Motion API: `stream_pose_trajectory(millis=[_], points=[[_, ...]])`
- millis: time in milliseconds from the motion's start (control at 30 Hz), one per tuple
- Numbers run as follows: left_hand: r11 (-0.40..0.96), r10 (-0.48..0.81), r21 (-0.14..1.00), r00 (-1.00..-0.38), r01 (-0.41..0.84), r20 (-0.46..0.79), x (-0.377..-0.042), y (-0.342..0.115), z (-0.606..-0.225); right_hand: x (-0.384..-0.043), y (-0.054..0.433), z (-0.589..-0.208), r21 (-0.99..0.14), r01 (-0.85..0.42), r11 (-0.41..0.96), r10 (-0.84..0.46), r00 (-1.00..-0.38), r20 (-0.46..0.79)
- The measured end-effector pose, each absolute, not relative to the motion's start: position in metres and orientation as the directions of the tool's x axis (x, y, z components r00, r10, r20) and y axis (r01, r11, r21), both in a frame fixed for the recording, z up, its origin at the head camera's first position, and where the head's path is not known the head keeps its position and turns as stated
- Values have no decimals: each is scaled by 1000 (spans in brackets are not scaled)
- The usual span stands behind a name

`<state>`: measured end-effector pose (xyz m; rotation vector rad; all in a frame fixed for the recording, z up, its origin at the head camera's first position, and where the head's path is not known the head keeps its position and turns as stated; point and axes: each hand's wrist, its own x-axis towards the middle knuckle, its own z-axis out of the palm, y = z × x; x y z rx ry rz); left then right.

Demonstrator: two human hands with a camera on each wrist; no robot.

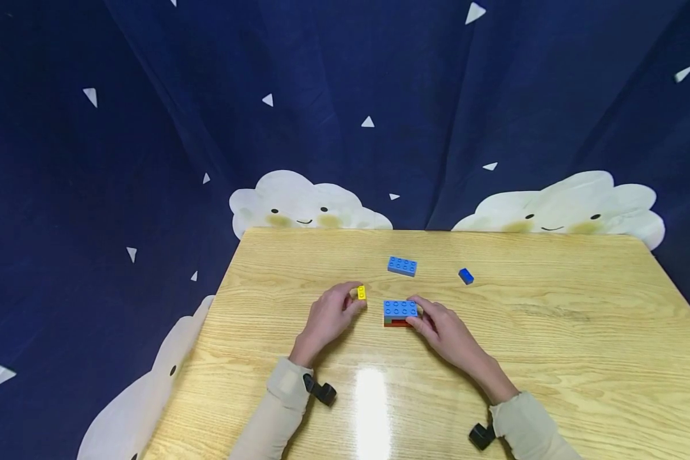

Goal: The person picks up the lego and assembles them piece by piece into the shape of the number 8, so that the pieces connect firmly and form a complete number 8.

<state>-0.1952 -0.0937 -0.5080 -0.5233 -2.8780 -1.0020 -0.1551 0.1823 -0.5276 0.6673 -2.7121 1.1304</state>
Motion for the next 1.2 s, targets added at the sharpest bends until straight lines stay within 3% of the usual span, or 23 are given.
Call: stream_pose_trajectory(millis=[700, 1200], points=[[693, 381, 595, -907, 408, 179, -178, -76, -479, -155, 180, -531, -647, -417, 638, -326, -908, 264], [693, 411, 574, -893, 437, 184, -172, -65, -483, -154, 180, -529, -648, -419, 636, -327, -907, 266]])
